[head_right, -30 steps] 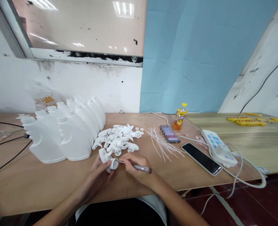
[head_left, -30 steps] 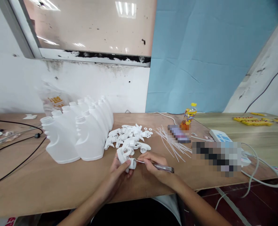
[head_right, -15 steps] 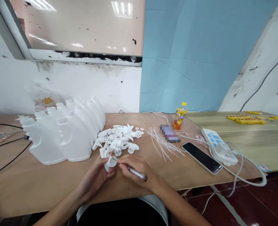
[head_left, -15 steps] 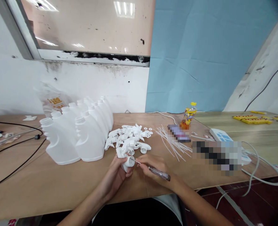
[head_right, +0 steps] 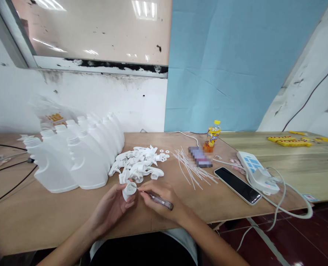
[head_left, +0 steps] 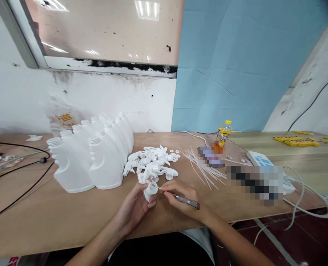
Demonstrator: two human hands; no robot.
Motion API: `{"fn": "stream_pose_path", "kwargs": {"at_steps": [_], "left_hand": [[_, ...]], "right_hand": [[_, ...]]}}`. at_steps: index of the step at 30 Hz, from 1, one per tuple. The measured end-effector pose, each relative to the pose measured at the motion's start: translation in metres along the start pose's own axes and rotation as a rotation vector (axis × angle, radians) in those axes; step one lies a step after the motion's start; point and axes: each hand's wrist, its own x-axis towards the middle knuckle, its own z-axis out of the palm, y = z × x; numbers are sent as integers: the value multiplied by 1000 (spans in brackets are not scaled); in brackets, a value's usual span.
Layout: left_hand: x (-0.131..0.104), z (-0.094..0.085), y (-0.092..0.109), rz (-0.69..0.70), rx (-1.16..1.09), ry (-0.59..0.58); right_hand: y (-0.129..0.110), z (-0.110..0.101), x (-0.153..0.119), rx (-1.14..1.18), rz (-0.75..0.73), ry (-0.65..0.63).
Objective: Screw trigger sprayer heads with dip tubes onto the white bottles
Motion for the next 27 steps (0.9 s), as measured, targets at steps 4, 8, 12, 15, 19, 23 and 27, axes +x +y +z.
{"fn": "stream_pose_path", "kwargs": {"at_steps": [4,8,12,15,19,23,27], "left_hand": [[0,-1,-2,18,59,14],[0,-2,-5,70,115,-2],[-1,0,-6,54,151,10],[-2,1,-5,19,178,7],[-2,0,-6,-3,234,12],[-2,1,-9,13,305,4],[-3,4,-10,55,348,-7]], "right_hand": [[2,0,0,-29,-73,-4],[3,1,-2,-85,-119,44],[2,2,-3,-185,-137,39],[2,5,-3,-223,-149,62],[5,11,-4,-245,-132,99],[4,15,-5,-224,3,108],[0,18,-6,-249,33,106]]}}
